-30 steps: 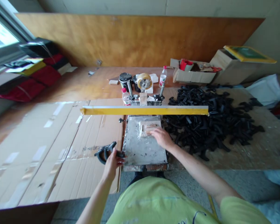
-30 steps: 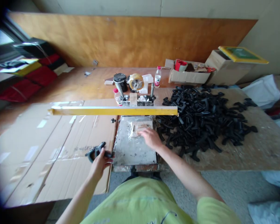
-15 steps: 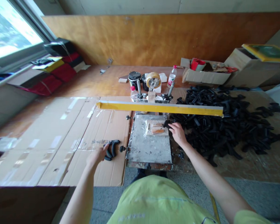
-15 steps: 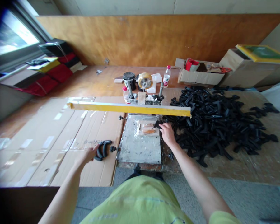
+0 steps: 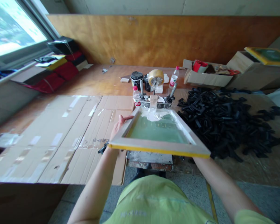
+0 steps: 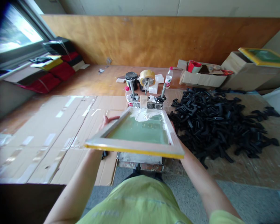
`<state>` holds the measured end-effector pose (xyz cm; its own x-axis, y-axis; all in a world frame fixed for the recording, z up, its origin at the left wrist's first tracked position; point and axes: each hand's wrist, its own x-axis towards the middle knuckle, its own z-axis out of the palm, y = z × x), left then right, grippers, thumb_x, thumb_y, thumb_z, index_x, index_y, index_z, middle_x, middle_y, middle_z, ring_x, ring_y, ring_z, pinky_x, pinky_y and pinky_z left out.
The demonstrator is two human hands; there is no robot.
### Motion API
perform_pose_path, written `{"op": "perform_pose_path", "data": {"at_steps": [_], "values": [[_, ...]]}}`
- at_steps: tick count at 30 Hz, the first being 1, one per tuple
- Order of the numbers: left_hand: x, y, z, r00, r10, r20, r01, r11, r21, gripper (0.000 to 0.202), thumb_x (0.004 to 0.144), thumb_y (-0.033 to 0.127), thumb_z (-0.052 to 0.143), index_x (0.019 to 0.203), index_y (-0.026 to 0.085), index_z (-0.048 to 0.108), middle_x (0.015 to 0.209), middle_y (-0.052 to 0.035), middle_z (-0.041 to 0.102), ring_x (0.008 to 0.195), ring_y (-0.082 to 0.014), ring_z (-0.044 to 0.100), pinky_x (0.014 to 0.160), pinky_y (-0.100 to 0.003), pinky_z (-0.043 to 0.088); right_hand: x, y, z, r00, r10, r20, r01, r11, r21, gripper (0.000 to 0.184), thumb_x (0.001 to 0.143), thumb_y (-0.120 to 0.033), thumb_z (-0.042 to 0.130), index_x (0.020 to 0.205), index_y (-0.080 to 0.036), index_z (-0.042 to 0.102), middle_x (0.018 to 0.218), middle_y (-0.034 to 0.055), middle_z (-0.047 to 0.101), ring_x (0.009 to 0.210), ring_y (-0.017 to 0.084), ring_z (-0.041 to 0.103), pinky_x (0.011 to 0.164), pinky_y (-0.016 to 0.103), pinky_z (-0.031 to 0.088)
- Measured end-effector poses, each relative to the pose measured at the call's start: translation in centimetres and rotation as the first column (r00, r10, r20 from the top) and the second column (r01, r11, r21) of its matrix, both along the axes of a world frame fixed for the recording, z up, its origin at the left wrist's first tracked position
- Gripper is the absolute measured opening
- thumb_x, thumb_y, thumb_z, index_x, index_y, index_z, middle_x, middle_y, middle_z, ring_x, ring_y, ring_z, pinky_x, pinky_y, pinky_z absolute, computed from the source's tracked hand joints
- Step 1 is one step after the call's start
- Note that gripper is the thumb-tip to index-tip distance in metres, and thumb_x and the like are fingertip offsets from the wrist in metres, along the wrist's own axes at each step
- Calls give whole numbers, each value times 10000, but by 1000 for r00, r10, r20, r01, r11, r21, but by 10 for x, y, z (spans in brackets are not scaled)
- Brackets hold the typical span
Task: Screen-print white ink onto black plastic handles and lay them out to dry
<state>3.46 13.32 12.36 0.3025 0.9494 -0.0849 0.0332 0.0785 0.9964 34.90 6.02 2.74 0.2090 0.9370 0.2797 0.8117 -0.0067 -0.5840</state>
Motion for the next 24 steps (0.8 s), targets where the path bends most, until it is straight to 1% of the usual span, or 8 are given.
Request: {"op": "perform_pose_path", "data": {"at_steps": [1, 4, 7, 10, 14, 18, 21, 24], "values": [[-9, -8, -14, 998, -32, -46, 29, 997, -66, 684, 818, 701, 449, 1150, 148, 676, 865, -65, 715, 629, -147, 611, 538, -237, 447, 13, 2, 7, 997, -69, 17, 69, 997, 25, 279, 903, -194, 449, 905, -123, 719, 896, 61, 697, 929, 177, 603, 846, 279, 512], [-25, -26, -61, 987, -80, -143, 52, 981, -187, 712, 783, 634, 575, 1346, 198, 548, 931, -47, 718, 698, -157, 628, 600, -237, 469, 23, 26, 30, 972, -198, 123, 176, 969, 173, 309, 861, -178, 543, 1135, -98, 660, 1148, 126, 631, 1077, 225, 566, 993, 362, 445], [-26, -31, -102, 980, -53, -191, 13, 979, -202, 843, 771, 581, 618, 1480, 213, 348, 816, -18, 693, 664, -150, 618, 587, -234, 466, -7, 70, 48, 965, -18, 263, -33, 981, 191, 536, 797, -188, 676, 1311, -155, 529, 1349, 146, 480, 1228, 280, 464, 1056, 434, 384], [-23, -30, -125, 975, -34, -219, -8, 982, -190, 816, 791, 553, 602, 1484, 214, 336, 824, -18, 685, 668, -146, 620, 597, -233, 471, -46, 103, 52, 918, 183, 352, -188, 982, -19, 390, 815, -160, 651, 1197, -139, 575, 1179, 151, 569, 1132, 284, 509, 966, 417, 433], [-24, -29, -129, 970, -30, -241, -19, 980, -197, 737, 791, 538, 605, 1428, 207, 437, 857, -32, 694, 684, -154, 629, 610, -237, 479, -66, 93, 39, 869, 298, 396, -217, 947, -235, 106, 848, -150, 578, 937, -129, 633, 927, 121, 641, 922, 246, 568, 824, 343, 450], [-23, -32, -124, 970, -5, -241, -44, 979, -199, 708, 789, 537, 607, 1401, 206, 475, 882, -39, 702, 700, -161, 633, 618, -240, 481, -54, 50, 34, 751, 528, 396, -475, 849, -232, 155, 823, -75, 510, 872, -150, 636, 882, 91, 644, 894, 219, 561, 777, 302, 421], [-22, -33, -121, 971, -6, -238, -46, 977, -209, 696, 791, 538, 603, 1395, 216, 479, 882, -35, 705, 692, -158, 632, 603, -237, 476, -45, 40, 41, 686, 646, 336, -600, 763, -241, 146, 803, -80, 525, 820, -176, 633, 825, 54, 633, 835, 197, 556, 730, 283, 408], [-22, -33, -118, 975, -19, -219, -30, 975, -218, 685, 795, 539, 601, 1388, 218, 481, 877, -32, 701, 672, -149, 627, 590, -232, 475, -48, 46, 41, 766, 558, 320, -530, 829, -177, 119, 819, -113, 535, 779, -185, 622, 804, 46, 614, 809, 194, 543, 712, 285, 408]]}}
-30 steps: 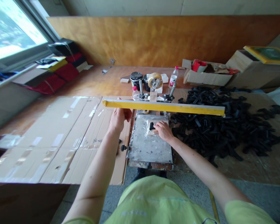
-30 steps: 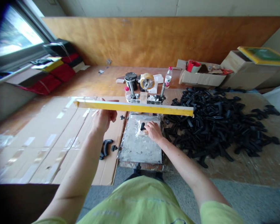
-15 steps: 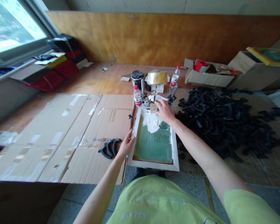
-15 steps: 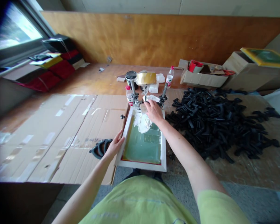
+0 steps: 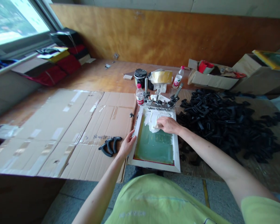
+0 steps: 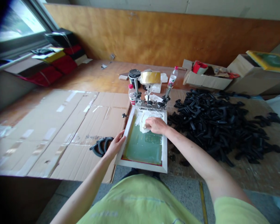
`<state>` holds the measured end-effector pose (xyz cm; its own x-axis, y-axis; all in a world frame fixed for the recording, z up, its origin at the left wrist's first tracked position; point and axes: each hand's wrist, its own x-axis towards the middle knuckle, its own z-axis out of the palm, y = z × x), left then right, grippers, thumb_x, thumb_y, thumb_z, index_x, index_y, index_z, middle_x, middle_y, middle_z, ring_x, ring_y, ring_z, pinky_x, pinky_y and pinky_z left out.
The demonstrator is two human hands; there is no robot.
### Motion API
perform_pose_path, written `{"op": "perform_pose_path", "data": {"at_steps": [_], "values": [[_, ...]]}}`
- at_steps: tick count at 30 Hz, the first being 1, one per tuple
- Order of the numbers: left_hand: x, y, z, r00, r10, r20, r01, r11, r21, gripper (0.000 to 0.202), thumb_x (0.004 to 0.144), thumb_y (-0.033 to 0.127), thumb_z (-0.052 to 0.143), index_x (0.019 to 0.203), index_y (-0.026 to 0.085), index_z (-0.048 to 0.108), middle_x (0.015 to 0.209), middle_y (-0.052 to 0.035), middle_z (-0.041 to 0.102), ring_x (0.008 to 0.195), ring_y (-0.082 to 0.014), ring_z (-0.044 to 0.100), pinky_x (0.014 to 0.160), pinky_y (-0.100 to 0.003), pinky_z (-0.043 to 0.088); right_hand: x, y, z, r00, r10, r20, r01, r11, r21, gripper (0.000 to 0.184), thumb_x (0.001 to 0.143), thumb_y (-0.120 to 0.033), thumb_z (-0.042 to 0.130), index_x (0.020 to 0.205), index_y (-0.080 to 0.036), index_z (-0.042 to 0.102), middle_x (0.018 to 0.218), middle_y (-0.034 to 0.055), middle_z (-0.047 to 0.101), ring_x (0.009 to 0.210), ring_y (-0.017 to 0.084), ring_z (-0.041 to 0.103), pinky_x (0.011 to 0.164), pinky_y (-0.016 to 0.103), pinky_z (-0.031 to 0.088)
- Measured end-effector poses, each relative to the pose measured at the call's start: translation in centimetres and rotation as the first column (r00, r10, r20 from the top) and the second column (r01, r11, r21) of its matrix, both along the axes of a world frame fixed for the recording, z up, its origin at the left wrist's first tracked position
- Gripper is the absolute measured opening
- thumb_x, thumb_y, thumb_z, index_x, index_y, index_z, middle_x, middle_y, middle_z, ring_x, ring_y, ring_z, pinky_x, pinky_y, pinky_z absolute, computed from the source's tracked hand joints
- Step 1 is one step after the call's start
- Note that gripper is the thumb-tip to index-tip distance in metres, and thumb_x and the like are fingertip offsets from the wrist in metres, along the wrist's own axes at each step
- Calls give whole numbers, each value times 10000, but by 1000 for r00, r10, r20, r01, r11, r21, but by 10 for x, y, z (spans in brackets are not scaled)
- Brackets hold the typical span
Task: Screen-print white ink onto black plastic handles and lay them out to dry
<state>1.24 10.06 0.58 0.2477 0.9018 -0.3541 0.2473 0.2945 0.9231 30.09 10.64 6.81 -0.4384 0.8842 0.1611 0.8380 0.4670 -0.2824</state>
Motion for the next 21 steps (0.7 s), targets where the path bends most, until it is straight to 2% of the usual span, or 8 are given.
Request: {"op": "perform_pose_path", "data": {"at_steps": [3, 6, 8, 10, 12, 15, 18, 21], "values": [[-1, 0, 3, 1000, 2, 23, -1, 1000, -19, 707, 785, 547, 612, 1398, 227, 462, 843, -23, 698, 624, -141, 618, 555, -229, 471, -8, -5, -14, 995, -95, -34, 98, 988, 117, 198, 832, -67, 468, 847, -166, 640, 878, 85, 616, 921, 226, 530, 792, 324, 430], [-1, 0, 5, 999, 7, 38, -6, 999, -35, 725, 777, 553, 621, 1405, 236, 449, 836, -21, 700, 606, -138, 614, 536, -226, 467, -8, -23, -28, 997, 7, -80, 4, 991, 134, 256, 847, -68, 445, 946, -171, 657, 926, 94, 629, 986, 238, 525, 872, 362, 441], [0, 0, 8, 1000, 8, 28, -7, 999, -31, 716, 777, 555, 621, 1398, 236, 461, 843, -25, 701, 614, -137, 614, 537, -222, 465, -4, -24, -26, 992, 39, -117, -25, 993, 116, 225, 874, -123, 479, 989, -186, 663, 936, 82, 640, 967, 229, 547, 874, 360, 452], [-1, 1, 16, 1000, -1, 26, 2, 999, -37, 725, 772, 554, 630, 1401, 237, 458, 827, -23, 700, 618, -139, 616, 537, -220, 463, -1, -9, -15, 990, -19, -139, 33, 995, 98, 218, 884, -200, 547, 1074, -202, 654, 977, 71, 652, 943, 219, 571, 853, 343, 462], [-3, 2, 31, 998, -19, 56, 22, 998, -54, 751, 758, 548, 653, 1411, 240, 447, 800, -15, 694, 618, -141, 615, 536, -219, 460, 0, 19, 1, 978, -149, -147, 162, 984, 78, 384, 854, -257, 630, 1235, -239, 592, 1040, 59, 653, 941, 216, 589, 843, 329, 466], [-4, 7, 64, 988, -26, 153, 38, 996, -76, 699, 777, 580, 621, 1372, 237, 494, 793, -11, 688, 607, -134, 606, 516, -212, 449, 11, 60, 25, 930, -345, -127, 355, 932, 67, 630, 801, -283, 703, 1386, -287, 471, 1069, 51, 647, 937, 220, 602, 850, 321, 461], [4, 19, 100, 966, -4, 258, 8, 1000, -14, 585, 830, 624, 514, 1222, 201, 614, 813, -22, 684, 606, -121, 600, 517, -207, 455, 47, 73, 39, 857, -480, -188, 505, 854, 124, 585, 822, -301, 671, 1374, -262, 482, 1051, 54, 649, 918, 220, 607, 850, 334, 455], [26, 40, 130, 923, 29, 384, -102, 980, 171, 545, 857, 619, 463, 1121, 177, 641, 935, -47, 685, 730, -136, 640, 586, -215, 500, 94, 54, 31, 711, -622, -329, 680, 726, 98, 381, 897, -285, 538, 1260, -174, 563, 919, 58, 668, 831, 193, 606, 813, 331, 453]]}}
